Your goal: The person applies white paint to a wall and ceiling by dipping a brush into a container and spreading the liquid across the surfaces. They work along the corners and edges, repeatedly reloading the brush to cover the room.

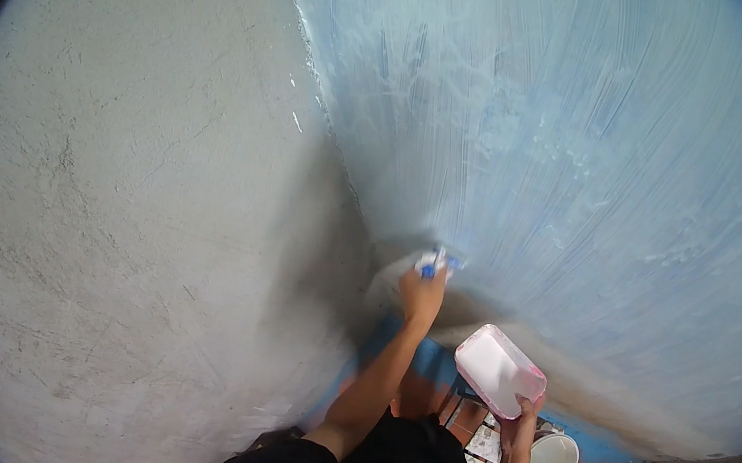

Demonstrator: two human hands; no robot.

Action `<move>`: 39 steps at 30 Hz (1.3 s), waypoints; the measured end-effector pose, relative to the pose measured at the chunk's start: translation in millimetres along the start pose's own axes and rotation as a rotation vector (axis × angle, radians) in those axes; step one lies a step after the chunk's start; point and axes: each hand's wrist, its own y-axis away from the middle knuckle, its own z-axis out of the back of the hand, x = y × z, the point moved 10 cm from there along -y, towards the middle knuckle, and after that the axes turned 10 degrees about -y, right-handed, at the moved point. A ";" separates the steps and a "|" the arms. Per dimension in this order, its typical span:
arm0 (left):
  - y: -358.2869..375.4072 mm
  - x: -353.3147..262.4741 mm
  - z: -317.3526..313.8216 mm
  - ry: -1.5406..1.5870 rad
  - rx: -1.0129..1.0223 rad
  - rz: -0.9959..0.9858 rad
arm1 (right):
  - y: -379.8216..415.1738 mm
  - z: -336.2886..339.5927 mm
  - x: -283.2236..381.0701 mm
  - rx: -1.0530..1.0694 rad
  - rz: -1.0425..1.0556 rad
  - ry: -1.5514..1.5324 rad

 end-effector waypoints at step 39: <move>98.9 172.8 -60.4 0.348 -0.131 0.219 | 15.6 52.3 17.5 -0.047 0.010 -0.020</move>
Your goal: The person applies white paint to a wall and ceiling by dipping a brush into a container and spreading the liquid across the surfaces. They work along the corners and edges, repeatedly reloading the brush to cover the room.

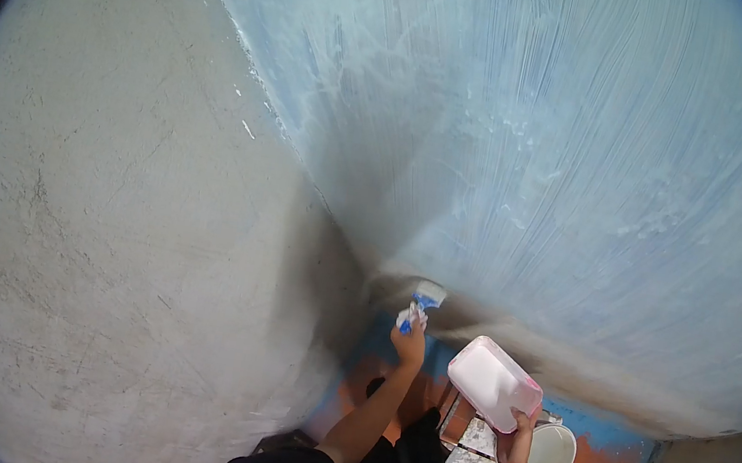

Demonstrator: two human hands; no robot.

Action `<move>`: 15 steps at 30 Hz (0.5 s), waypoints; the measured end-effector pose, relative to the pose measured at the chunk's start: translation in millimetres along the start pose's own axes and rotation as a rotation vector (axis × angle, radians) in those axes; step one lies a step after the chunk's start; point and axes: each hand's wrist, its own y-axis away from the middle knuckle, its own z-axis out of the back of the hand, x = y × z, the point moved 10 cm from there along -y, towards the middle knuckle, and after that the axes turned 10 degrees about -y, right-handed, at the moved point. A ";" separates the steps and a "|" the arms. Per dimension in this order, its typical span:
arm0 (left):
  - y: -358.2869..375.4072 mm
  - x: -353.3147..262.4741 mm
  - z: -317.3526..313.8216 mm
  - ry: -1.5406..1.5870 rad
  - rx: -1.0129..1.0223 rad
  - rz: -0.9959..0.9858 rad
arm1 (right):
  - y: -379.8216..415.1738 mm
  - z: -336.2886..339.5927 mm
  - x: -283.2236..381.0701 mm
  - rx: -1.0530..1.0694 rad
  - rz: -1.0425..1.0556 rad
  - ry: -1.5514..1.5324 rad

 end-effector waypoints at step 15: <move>60.8 -531.4 -48.9 0.080 -0.051 -0.980 | 4.6 -26.8 -5.7 0.112 -0.043 -0.041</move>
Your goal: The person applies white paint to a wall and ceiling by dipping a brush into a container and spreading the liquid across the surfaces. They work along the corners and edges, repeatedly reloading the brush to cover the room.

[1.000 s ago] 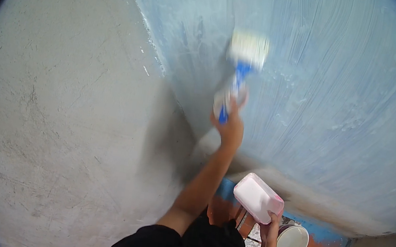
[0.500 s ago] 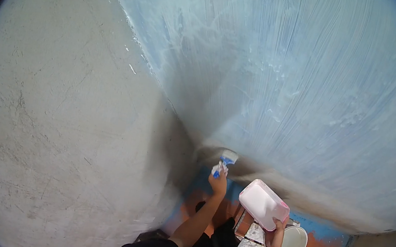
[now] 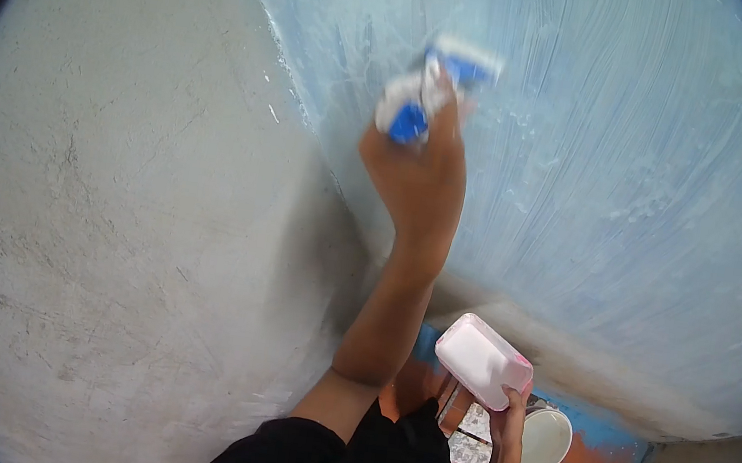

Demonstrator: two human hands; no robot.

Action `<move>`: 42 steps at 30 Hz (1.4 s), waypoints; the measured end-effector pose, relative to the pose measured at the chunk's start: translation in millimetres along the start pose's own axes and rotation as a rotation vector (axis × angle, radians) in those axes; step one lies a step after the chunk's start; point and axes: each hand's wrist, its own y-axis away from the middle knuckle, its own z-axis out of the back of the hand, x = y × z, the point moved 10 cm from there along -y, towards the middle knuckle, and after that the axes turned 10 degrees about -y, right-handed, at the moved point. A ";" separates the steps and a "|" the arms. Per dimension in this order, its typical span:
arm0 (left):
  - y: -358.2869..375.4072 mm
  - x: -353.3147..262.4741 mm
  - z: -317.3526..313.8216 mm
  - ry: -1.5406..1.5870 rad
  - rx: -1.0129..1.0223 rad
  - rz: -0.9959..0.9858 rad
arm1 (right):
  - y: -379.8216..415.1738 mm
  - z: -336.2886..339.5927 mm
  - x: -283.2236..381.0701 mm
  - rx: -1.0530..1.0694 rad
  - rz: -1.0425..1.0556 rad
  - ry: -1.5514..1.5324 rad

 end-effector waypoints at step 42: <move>-77.1 -36.7 0.5 0.021 -0.011 -0.134 | 45.5 -32.6 -21.3 -0.114 0.165 0.001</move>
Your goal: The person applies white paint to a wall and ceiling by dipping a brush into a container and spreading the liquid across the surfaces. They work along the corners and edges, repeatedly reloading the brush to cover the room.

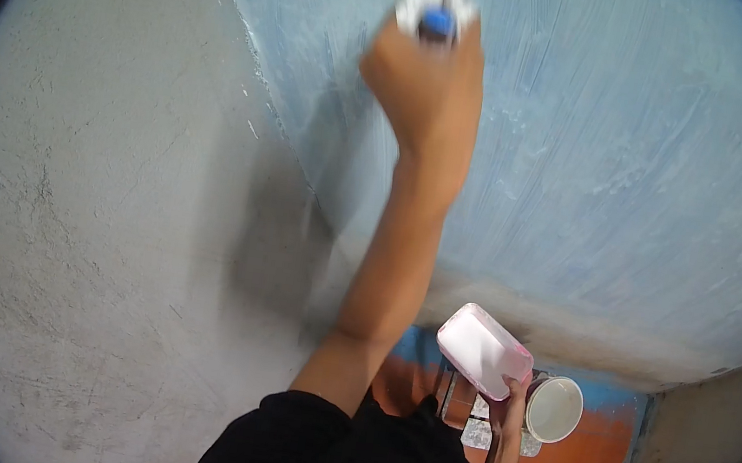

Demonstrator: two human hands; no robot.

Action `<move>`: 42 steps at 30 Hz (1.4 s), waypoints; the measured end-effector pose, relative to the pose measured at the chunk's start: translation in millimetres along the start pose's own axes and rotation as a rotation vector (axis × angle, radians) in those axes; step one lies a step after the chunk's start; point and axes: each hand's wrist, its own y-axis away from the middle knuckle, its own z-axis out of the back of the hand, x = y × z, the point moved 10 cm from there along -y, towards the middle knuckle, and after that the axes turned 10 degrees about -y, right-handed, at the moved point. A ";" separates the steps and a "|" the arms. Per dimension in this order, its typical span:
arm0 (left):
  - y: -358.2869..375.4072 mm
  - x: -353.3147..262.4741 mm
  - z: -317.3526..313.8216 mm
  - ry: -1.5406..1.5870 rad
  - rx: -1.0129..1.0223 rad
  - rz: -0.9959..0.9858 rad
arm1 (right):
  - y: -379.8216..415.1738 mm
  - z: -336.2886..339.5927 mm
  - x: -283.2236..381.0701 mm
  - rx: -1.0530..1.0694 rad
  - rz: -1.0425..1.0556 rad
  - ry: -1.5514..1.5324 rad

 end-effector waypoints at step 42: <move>234.4 188.7 162.0 -0.097 0.777 0.589 | -10.5 -122.6 -80.8 0.123 -0.203 -0.013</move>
